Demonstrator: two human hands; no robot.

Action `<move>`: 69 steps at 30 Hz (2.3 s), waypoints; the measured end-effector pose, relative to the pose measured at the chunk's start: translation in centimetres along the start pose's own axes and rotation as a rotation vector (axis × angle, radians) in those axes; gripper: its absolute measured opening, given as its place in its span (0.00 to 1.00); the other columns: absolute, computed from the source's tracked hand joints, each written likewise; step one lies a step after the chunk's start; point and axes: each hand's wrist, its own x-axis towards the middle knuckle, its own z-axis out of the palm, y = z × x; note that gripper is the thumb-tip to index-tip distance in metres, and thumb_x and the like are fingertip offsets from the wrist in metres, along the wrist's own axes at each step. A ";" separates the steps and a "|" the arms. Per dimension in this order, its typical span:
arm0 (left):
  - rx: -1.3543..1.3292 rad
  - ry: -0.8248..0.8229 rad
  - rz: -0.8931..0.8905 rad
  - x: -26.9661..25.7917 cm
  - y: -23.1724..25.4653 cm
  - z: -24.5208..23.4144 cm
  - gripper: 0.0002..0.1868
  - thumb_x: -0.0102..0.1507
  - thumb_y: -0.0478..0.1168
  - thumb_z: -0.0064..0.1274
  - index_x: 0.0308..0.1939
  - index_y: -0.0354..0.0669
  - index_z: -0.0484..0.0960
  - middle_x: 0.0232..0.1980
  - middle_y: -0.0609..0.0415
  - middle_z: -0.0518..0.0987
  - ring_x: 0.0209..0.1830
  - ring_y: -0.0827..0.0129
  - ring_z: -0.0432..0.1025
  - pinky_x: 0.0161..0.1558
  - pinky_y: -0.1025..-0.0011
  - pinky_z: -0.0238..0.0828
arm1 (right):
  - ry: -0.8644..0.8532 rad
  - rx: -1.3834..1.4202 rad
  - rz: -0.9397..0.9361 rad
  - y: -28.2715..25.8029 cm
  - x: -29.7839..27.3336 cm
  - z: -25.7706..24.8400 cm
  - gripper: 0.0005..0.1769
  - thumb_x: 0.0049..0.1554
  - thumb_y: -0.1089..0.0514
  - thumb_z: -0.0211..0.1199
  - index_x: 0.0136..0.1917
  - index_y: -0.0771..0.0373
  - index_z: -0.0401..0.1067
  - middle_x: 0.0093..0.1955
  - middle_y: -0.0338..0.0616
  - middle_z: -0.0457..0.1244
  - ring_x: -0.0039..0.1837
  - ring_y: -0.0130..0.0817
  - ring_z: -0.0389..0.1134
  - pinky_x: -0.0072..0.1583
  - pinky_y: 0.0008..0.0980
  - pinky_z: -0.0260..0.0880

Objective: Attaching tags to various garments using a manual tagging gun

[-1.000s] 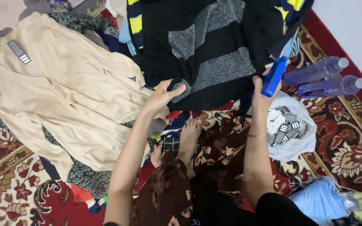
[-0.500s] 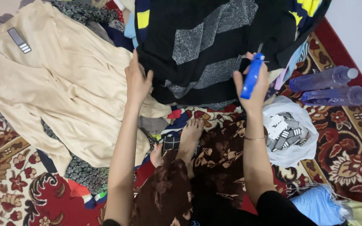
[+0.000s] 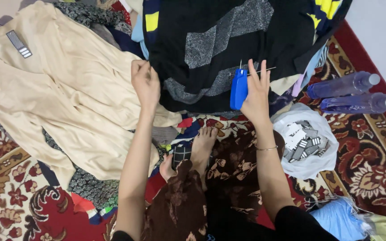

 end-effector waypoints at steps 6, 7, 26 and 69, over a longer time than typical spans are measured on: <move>-0.091 0.068 0.296 0.5 7.8 -0.2 0.07 0.61 0.23 0.47 0.37 0.36 0.77 0.40 0.51 0.67 0.40 0.58 0.67 0.48 0.68 0.66 | 0.136 0.172 -0.016 -1.2 -0.2 -0.5 0.24 0.60 0.57 0.71 0.63 0.73 0.69 0.74 0.60 0.60 0.82 0.64 0.42 0.78 0.61 0.35; -0.092 0.071 0.296 0.5 9.1 0.0 0.07 0.61 0.23 0.47 0.37 0.36 0.77 0.40 0.51 0.67 0.40 0.58 0.67 0.48 0.68 0.66 | 0.135 0.171 -0.019 -2.3 -0.1 -0.6 0.24 0.60 0.57 0.71 0.63 0.73 0.69 0.74 0.60 0.60 0.82 0.64 0.42 0.78 0.61 0.35; 0.010 -0.435 0.399 -3.7 10.6 1.3 0.28 0.55 0.39 0.72 0.56 0.47 0.77 0.49 0.50 0.73 0.49 0.50 0.71 0.51 0.55 0.66 | 0.447 0.718 0.098 -1.2 -1.1 5.0 0.14 0.59 0.67 0.67 0.58 0.64 0.72 0.56 0.47 0.67 0.60 0.37 0.68 0.65 0.46 0.68; -0.455 -0.300 -0.807 -2.5 8.6 5.8 0.42 0.60 0.53 0.59 0.74 0.45 0.61 0.43 0.64 0.72 0.38 0.83 0.69 0.38 0.79 0.68 | 0.125 -0.012 0.050 2.7 13.4 -8.9 0.11 0.59 0.57 0.69 0.50 0.57 0.67 0.49 0.41 0.64 0.50 0.43 0.69 0.51 0.45 0.64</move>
